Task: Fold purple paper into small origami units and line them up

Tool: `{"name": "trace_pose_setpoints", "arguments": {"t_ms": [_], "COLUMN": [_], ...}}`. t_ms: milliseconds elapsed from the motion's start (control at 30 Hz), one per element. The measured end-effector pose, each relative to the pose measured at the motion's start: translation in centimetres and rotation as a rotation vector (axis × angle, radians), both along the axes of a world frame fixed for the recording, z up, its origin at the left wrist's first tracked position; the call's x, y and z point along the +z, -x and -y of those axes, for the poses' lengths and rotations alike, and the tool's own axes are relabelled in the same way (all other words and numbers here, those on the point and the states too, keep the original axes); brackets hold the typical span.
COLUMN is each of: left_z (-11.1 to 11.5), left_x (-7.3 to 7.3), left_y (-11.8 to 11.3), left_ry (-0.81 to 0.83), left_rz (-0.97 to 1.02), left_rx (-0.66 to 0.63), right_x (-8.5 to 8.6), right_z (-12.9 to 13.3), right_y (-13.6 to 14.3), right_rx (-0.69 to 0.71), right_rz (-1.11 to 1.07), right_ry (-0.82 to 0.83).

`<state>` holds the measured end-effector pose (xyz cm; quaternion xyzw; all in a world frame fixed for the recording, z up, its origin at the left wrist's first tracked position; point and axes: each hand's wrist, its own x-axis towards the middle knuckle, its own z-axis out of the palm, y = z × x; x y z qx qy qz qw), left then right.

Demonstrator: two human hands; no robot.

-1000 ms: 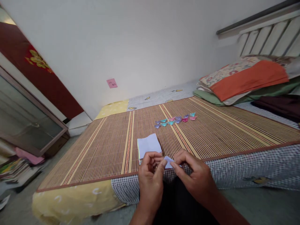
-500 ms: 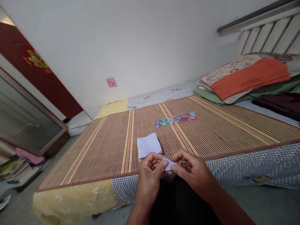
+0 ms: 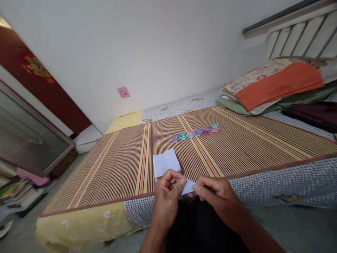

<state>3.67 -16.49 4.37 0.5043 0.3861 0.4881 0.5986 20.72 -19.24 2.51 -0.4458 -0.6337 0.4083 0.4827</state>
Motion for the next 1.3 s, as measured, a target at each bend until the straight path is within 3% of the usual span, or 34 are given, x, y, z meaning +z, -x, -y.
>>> {"name": "trace_pose_setpoints", "arguments": {"t_ms": [133, 333, 467, 667, 900, 1100, 1200, 1300], "left_z": [-0.8, -1.2, -0.8, 0.4, 1.0, 0.6, 0.4, 0.3], "left_x": [0.1, -1.1, -1.1, -0.4, -1.2, -1.8, -1.4, -1.4], "left_y": [0.6, 0.3, 0.3, 0.8, -0.1, 0.4, 0.5, 0.2], "left_ry": [0.069, 0.085, 0.075, 0.095, 0.016, 0.007, -0.018, 0.018], "left_rz": [-0.002, 0.022, 0.036, -0.083, -0.068, -0.078, -0.102, 0.025], "left_rx": [-0.089, -0.076, -0.079, -0.294, -0.216, -0.257, -0.178, -0.088], "right_x": [0.1, 0.2, -0.5, -0.7, -0.7, -0.6, -0.1, 0.1], "right_z": [-0.3, -0.7, -1.0, -1.1, -1.4, -1.2, -1.0, -1.1], "right_y": [0.0, 0.9, 0.6, 0.1, 0.4, 0.0, 0.1, 0.3], "right_rx": [0.075, 0.014, 0.027, 0.051, 0.061, 0.048, 0.036, 0.081], "right_rz": [0.015, 0.004, -0.043, -0.129, -0.145, -0.104, -0.074, -0.101], "right_ry": [0.099, 0.077, 0.082, 0.09, 0.077, 0.078, 0.07, 0.082]}}
